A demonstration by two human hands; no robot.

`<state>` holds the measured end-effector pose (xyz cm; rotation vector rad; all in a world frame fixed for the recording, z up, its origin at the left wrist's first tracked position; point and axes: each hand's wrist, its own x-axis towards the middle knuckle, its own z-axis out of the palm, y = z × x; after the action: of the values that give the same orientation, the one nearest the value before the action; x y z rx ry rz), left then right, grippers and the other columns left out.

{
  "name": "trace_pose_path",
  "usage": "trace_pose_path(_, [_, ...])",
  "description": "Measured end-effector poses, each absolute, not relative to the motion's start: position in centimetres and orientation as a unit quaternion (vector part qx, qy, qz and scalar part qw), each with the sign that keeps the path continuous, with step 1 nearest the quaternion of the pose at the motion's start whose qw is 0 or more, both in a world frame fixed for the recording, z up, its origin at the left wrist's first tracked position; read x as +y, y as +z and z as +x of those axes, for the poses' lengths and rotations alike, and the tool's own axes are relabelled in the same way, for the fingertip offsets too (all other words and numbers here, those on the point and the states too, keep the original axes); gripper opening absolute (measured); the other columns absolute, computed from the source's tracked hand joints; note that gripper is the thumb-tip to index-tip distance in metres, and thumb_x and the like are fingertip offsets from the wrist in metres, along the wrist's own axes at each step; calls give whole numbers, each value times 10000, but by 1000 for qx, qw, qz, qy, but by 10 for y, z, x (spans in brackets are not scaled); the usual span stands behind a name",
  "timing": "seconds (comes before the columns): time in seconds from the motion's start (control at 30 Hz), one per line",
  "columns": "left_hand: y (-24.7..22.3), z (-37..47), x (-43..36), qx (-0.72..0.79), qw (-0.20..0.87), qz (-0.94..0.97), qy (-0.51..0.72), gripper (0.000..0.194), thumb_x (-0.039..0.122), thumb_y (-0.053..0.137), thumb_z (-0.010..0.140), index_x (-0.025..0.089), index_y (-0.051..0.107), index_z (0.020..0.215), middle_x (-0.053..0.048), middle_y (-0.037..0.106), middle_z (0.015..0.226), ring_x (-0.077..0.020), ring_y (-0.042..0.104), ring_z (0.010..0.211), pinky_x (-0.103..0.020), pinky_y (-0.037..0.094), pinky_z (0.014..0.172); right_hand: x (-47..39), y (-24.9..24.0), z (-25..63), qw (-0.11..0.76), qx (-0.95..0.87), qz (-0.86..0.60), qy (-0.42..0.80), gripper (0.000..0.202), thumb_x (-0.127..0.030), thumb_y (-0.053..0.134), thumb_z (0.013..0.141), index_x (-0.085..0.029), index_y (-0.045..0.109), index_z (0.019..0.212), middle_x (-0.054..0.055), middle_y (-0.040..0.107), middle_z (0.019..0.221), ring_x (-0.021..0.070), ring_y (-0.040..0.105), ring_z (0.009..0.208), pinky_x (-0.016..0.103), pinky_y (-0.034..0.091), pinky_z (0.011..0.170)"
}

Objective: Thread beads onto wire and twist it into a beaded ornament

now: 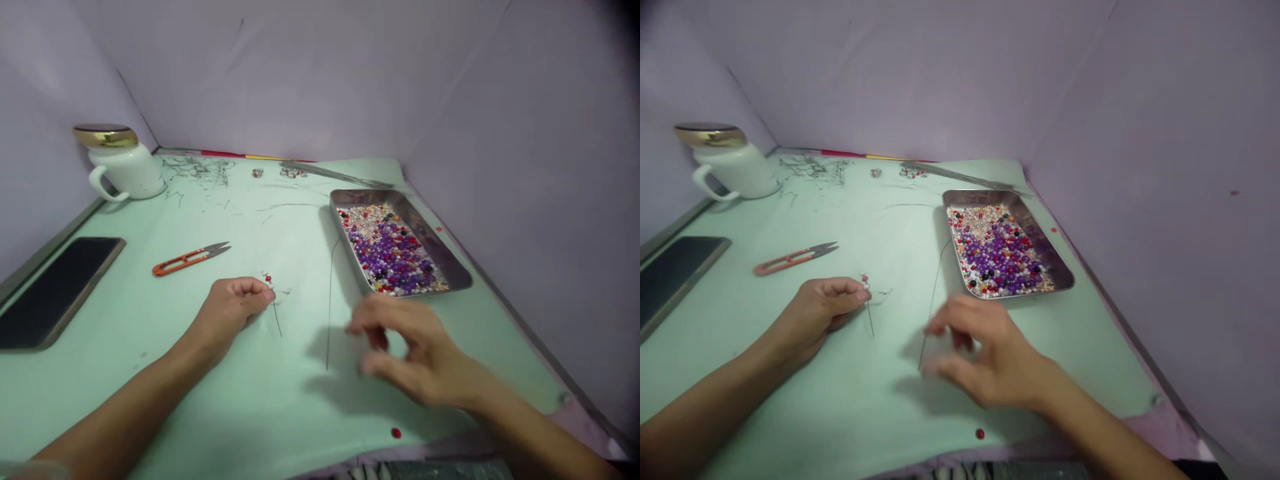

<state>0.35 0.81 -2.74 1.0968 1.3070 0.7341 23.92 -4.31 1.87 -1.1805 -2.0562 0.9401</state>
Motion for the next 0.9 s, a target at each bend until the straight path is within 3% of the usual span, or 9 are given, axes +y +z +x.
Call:
trace_pose_path(0.07, [-28,3,8,565,598,476,311,180,308,608,661,152,563,583,66,294,439,-45,196,404,-204,120,413,-67,25,265,100,-788,-442,416,260,-371,694,615,-217,610,806,25,567,702,122,477,532,243,360,494])
trace_pose_path(0.1, [-28,3,8,566,598,477,308,179,307,609,661,151,565,585,65,294,441,-45,198,406,-204,121,413,-77,25,274,51,-783,-445,432,253,-363,689,624,-218,602,813,31,569,722,125,479,537,239,346,479])
trace_pose_path(0.27, [-29,4,8,561,599,482,308,180,302,606,668,146,562,589,64,289,438,-43,190,411,-206,119,412,-102,-3,279,48,-795,-433,421,117,-267,509,802,-218,605,848,56,564,744,152,528,655,244,353,555])
trace_pose_path(0.47, [-24,4,8,559,614,466,306,188,300,606,666,145,550,577,70,275,430,-37,176,400,-207,105,409,-99,-8,274,46,-793,-415,443,157,-204,474,817,-199,607,735,50,565,688,138,527,630,236,370,555])
trace_pose_path(0.53, [-24,3,9,553,628,452,310,189,298,612,659,141,549,576,76,262,430,-31,160,395,-206,97,406,-91,-3,267,84,-765,-440,463,107,-201,523,785,-201,603,713,43,579,685,138,531,626,238,381,555])
trace_pose_path(0.63, [-22,0,12,544,642,422,336,176,291,623,649,139,556,594,89,225,433,-23,132,386,-202,84,400,-65,1,238,227,-663,-479,529,86,-239,598,728,-191,601,657,29,582,632,135,531,584,244,398,533])
trace_pose_path(0.7, [-20,-3,15,538,641,404,369,179,292,623,654,137,551,601,93,218,438,-19,126,381,-197,77,394,-41,-1,210,312,-515,-460,652,94,-285,604,722,-191,606,713,-4,561,549,105,502,467,228,400,460])
trace_pose_path(0.77, [-17,-6,18,529,628,393,413,191,291,624,661,135,537,594,90,238,443,-15,141,379,-191,80,388,-18,-8,181,392,-389,-425,718,149,-288,634,696,-181,624,800,-14,562,606,81,506,487,199,413,459])
trace_pose_path(0.9, [-9,-10,22,506,579,388,509,187,272,628,666,128,536,590,84,263,444,-13,172,382,-185,95,382,7,-27,149,426,-267,-361,785,218,-259,694,640,-124,650,806,5,586,672,60,534,551,176,449,535])
